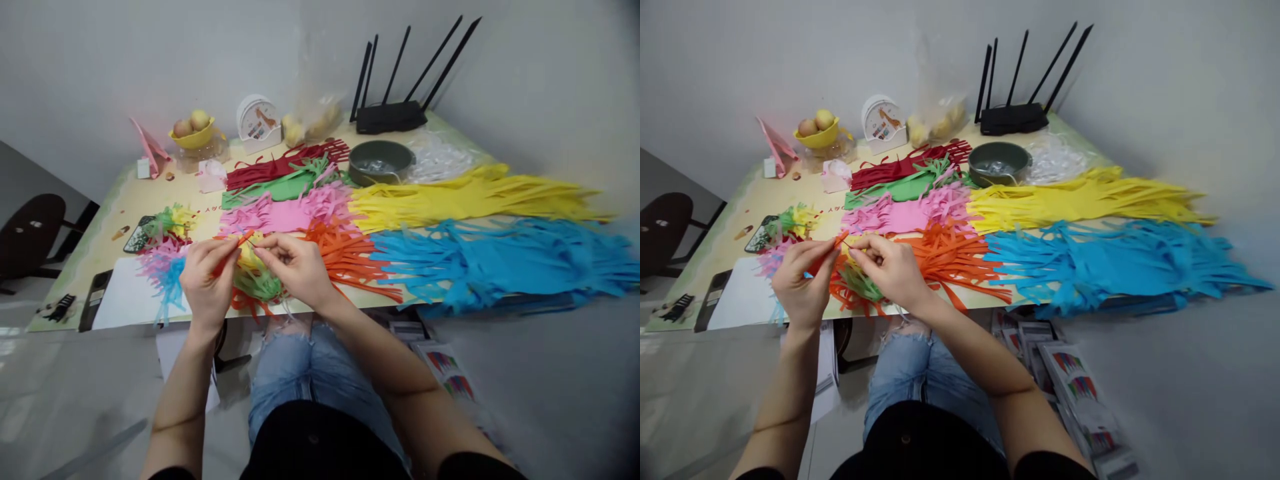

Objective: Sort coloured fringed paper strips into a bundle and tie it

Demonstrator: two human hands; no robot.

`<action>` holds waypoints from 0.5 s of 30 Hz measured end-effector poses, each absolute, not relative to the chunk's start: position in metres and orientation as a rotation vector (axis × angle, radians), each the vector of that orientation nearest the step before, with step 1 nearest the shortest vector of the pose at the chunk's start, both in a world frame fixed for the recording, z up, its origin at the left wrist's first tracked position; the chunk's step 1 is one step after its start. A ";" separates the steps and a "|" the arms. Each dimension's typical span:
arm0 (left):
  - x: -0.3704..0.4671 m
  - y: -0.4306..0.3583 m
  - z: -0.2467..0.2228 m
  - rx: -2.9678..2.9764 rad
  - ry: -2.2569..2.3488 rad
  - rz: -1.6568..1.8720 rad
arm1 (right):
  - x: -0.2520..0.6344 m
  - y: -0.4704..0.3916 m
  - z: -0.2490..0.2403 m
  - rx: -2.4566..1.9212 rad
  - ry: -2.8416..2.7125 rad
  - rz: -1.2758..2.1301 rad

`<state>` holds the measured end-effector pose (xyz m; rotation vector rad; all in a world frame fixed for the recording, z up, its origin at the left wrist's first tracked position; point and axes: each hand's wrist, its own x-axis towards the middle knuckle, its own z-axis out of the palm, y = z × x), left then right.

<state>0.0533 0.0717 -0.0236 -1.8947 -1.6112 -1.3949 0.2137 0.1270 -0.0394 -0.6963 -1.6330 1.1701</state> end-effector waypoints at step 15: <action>0.047 0.075 -0.028 -1.839 -1.474 -1.243 | 0.216 0.134 -0.037 -0.658 -1.634 1.340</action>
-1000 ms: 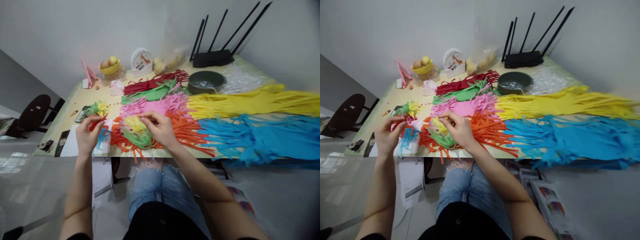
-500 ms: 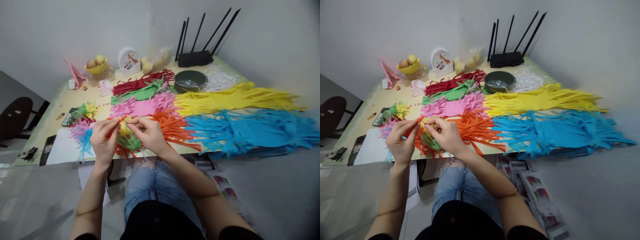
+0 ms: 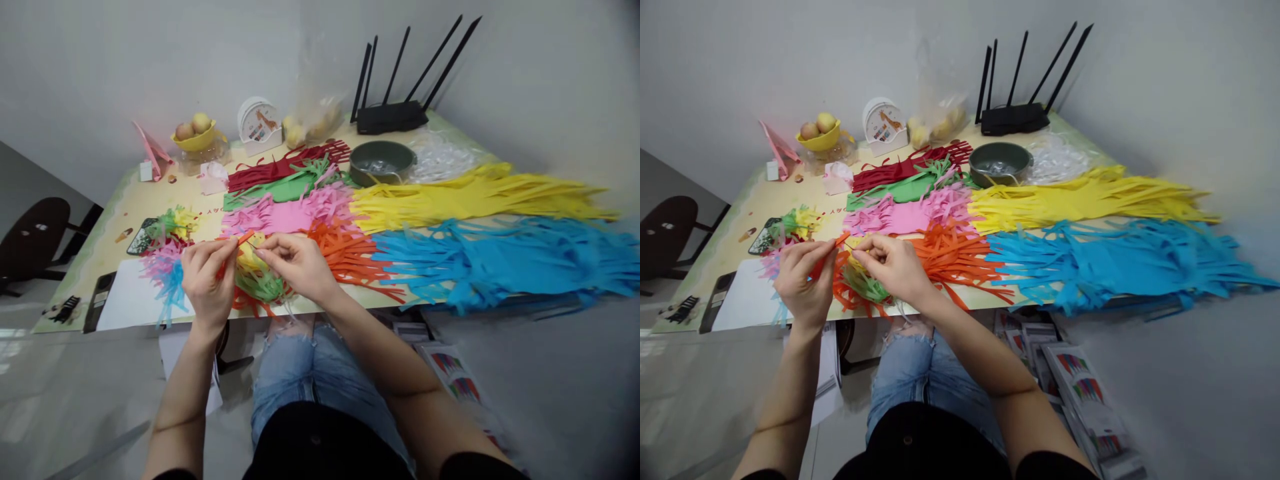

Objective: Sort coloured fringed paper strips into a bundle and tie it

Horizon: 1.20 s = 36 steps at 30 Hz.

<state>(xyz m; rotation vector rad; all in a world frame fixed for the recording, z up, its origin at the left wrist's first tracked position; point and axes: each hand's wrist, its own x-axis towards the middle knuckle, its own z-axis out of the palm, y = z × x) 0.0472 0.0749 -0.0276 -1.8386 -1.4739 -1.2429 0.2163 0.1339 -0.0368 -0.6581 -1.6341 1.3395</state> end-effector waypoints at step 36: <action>0.045 0.078 -0.039 -1.956 -1.488 -1.130 | 0.212 0.150 -0.051 -0.475 -1.285 1.851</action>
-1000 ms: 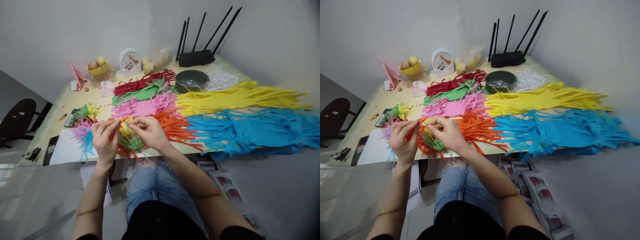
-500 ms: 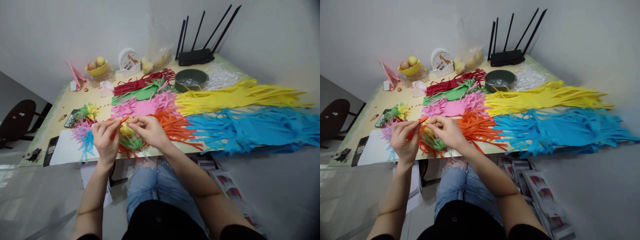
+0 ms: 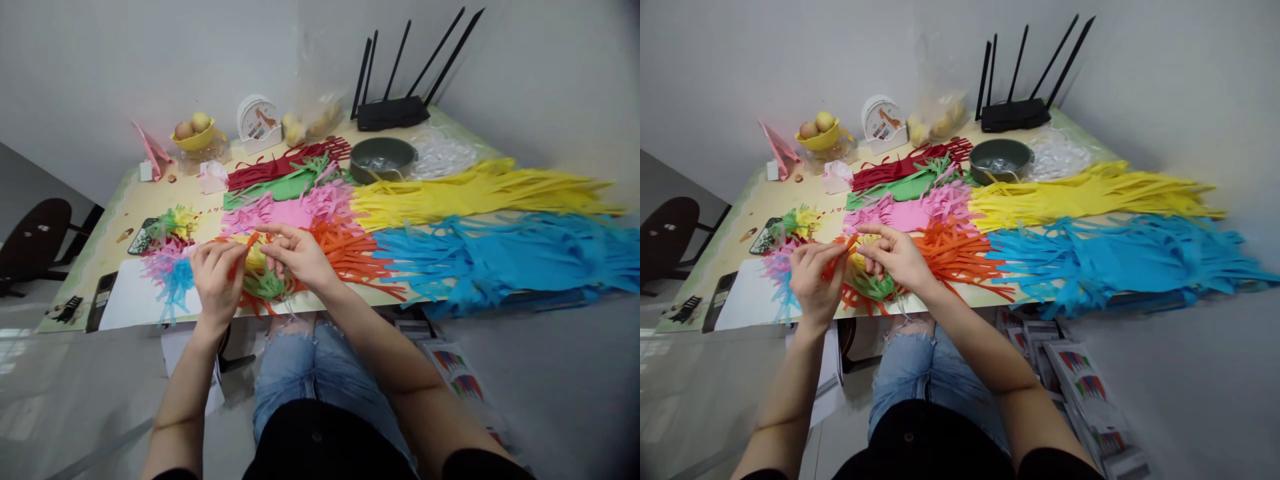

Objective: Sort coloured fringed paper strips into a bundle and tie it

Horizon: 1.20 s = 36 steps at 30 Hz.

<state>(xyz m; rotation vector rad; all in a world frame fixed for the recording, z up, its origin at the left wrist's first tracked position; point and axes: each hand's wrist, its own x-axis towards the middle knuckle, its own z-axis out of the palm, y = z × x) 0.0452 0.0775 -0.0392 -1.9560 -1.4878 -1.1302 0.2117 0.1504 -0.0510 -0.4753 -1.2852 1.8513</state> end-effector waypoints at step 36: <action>-0.100 0.087 -0.058 -1.763 -2.297 -0.793 | 0.213 0.164 -0.060 -0.548 -1.202 1.521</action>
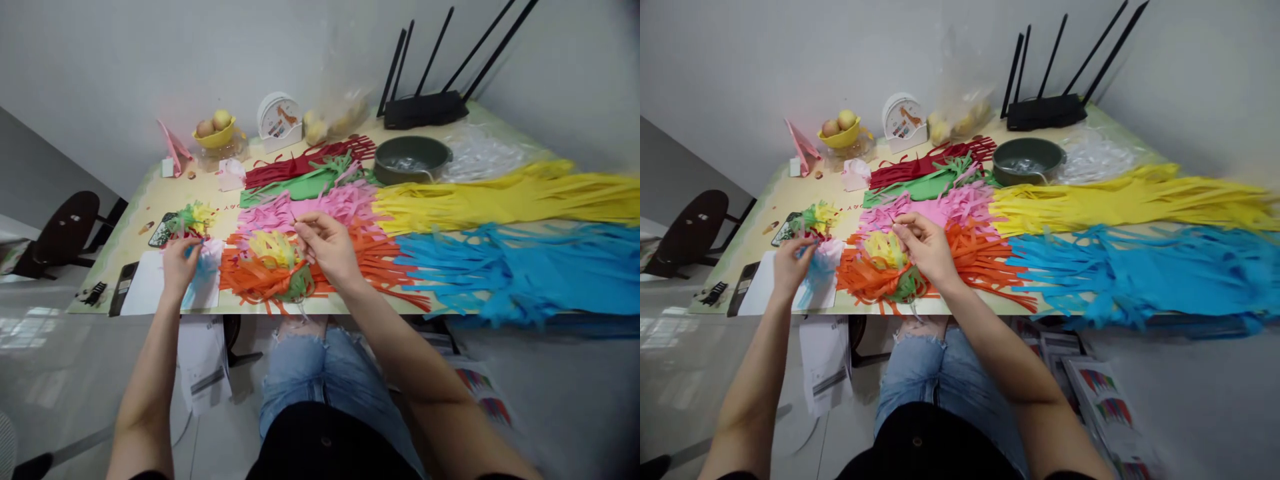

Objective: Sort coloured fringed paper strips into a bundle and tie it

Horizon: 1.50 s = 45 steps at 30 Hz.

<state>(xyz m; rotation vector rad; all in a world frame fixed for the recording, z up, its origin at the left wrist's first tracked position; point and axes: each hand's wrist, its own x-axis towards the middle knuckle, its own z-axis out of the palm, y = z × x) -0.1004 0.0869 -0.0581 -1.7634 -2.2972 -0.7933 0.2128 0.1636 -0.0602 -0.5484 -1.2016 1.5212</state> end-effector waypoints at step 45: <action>0.047 0.089 -0.024 -1.910 -2.145 -2.854 | 0.215 0.139 -0.031 -0.495 -1.522 1.519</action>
